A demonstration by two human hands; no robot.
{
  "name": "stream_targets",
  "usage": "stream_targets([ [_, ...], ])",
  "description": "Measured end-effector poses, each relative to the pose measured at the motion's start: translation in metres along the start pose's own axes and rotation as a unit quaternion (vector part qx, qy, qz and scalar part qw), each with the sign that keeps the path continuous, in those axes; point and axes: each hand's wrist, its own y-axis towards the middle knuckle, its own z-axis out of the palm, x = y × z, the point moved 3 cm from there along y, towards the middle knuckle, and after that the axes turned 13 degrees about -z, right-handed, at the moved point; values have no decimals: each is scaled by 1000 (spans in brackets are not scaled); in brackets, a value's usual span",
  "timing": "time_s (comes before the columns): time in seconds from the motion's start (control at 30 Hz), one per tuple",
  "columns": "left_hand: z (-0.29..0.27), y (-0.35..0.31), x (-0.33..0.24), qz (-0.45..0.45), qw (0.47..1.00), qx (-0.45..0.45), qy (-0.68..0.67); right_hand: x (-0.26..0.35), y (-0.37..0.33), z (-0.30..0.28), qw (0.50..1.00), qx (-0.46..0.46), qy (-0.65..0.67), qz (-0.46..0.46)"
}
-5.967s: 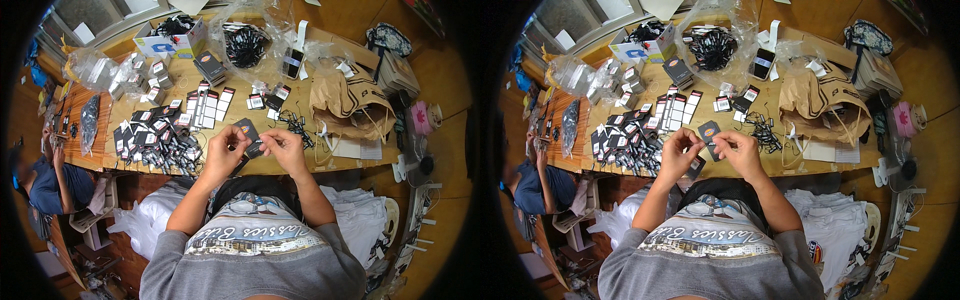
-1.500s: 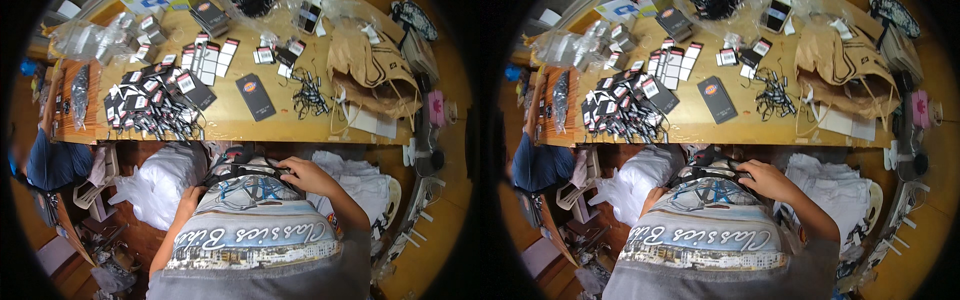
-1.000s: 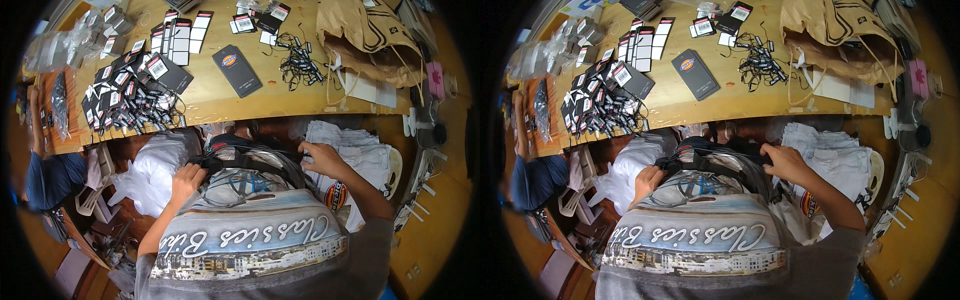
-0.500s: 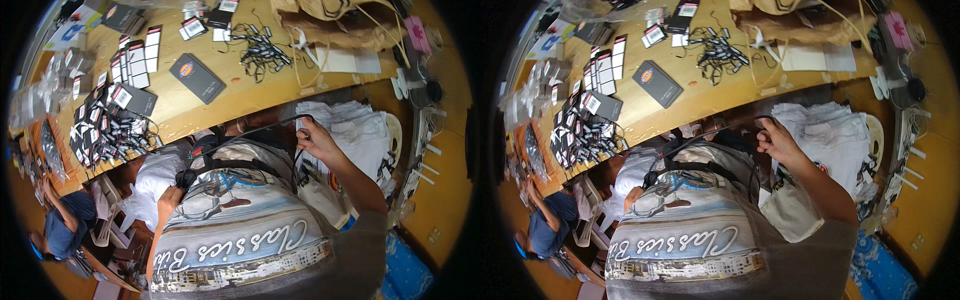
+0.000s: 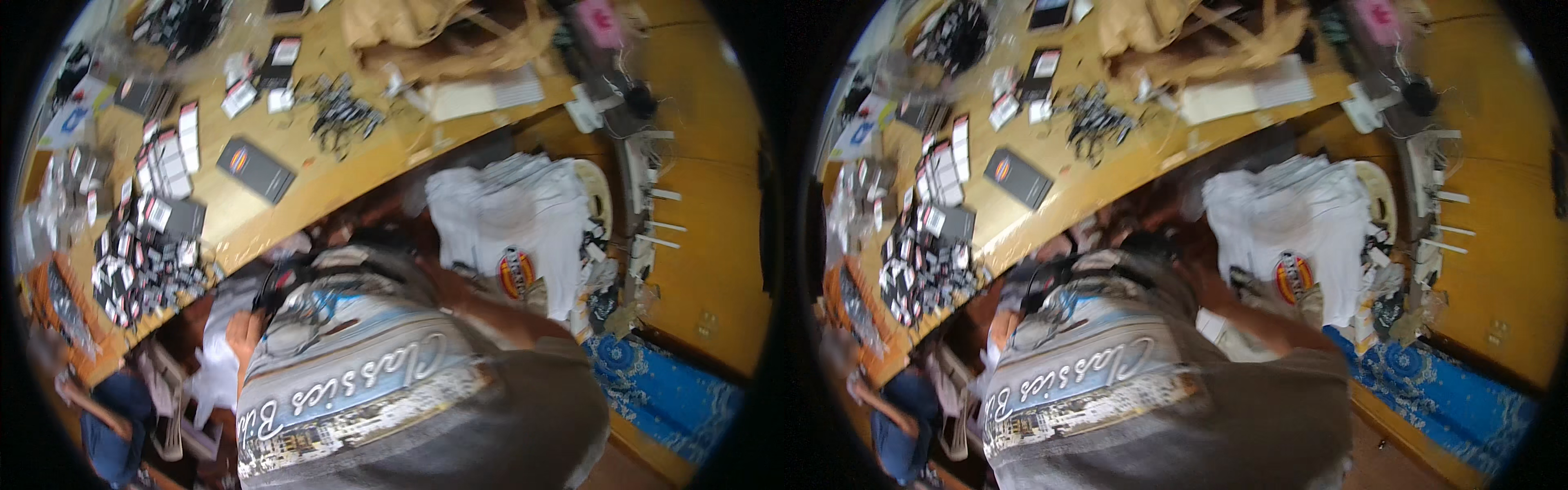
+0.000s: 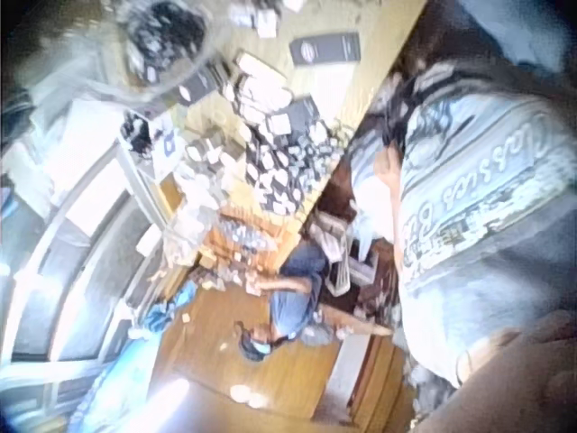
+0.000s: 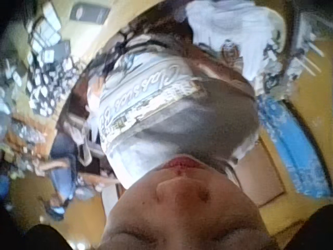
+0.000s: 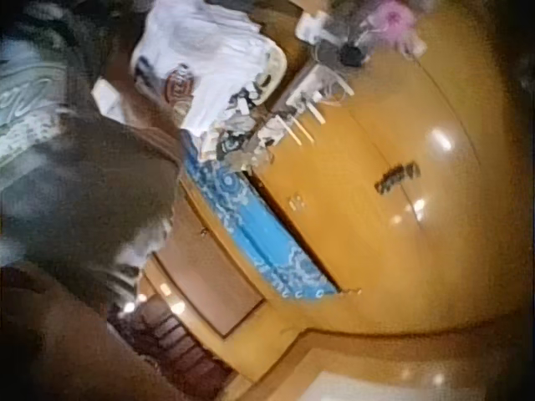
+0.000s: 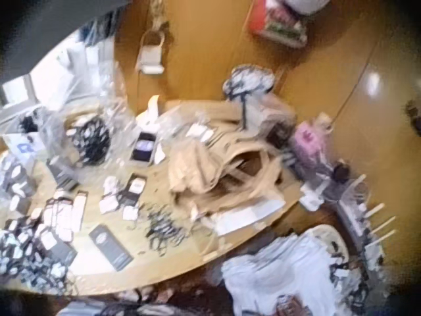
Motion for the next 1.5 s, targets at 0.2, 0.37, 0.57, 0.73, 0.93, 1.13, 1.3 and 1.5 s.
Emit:
stream_targets([
  [0.2, 2, 5, -7, 26, 998, -3, 61, -42, -35, 43, 984, 113, -66, 124],
  [0.37, 5, 18, -9, -15, 993, 110, 45, -34, 1, -28, 993, 83, -73, 50],
  [0.57, -14, 29, -17, -50, 994, 92, 41, 71, 103, -102, 962, 73, 256, -54],
  [0.73, 15, 46, -17, 41, 987, 136, 74, 76, 113, -92, 975, 61, 155, -150],
  [0.93, 20, 51, -32, 138, 971, 188, 61, 54, 98, -88, 978, 78, 112, -156],
  [1.13, -3, 20, -32, 12, 955, 292, -50, 0, 60, -57, 983, 101, 56, -146],
  [1.3, -14, 18, -32, -34, 964, 260, -50, -6, 36, -49, 983, 76, -33, -165],
  [1.5, -7, 75, -21, -8, 960, 274, -47, 30, 72, -90, 964, 147, 154, -158],
])
